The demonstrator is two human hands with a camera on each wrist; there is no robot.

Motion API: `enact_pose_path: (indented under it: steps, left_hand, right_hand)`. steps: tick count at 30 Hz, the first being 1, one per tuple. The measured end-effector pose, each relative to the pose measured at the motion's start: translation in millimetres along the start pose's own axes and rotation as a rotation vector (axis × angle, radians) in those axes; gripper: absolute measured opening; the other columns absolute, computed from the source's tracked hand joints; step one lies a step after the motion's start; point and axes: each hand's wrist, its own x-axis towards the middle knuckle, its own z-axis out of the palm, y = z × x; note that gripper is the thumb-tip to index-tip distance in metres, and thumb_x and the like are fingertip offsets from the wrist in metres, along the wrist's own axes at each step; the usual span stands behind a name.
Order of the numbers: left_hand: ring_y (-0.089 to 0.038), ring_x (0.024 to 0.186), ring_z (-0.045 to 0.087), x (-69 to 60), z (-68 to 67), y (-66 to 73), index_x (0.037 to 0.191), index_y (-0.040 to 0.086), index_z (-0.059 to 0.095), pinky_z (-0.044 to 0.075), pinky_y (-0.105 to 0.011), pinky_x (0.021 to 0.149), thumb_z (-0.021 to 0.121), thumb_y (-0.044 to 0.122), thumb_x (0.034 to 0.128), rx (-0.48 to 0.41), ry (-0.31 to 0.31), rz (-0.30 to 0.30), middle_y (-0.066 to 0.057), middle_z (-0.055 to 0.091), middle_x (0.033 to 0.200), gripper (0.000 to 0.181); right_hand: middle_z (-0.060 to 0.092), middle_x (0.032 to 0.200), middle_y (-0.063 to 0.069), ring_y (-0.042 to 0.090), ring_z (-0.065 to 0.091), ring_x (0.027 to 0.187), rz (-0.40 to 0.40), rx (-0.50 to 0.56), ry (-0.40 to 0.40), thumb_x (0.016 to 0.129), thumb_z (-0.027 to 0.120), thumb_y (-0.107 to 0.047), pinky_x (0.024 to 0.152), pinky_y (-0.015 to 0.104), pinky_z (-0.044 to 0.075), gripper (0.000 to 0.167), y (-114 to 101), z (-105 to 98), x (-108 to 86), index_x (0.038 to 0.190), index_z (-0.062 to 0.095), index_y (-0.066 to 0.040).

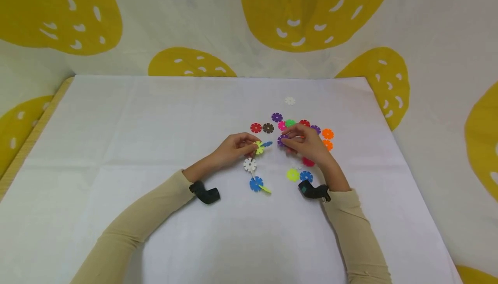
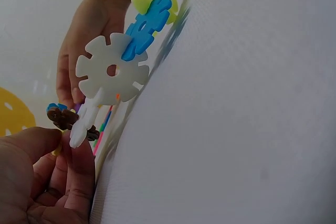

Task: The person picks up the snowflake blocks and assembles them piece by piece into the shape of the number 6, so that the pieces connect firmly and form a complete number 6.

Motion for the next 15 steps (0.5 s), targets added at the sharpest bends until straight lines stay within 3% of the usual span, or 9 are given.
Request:
enact_pose_path:
  steps: [15]
  left_hand:
    - [-0.008, 0.076, 0.063, 1.2, 0.6, -1.0, 0.123, -0.004, 0.060, 0.053, -0.022, 0.075, 0.058, 0.009, 0.0985, 0.017, 0.005, -0.003, -0.015, 0.067, 0.098, 0.027]
  right_hand:
    - [0.067, 0.097, 0.000, 0.013, 0.067, 0.076, -0.022, 0.216, -0.016, 0.095, 0.065, -0.021, 0.071, 0.022, 0.056, 0.030, 4.2, 10.6, 2.4, 0.116, 0.058, -0.001]
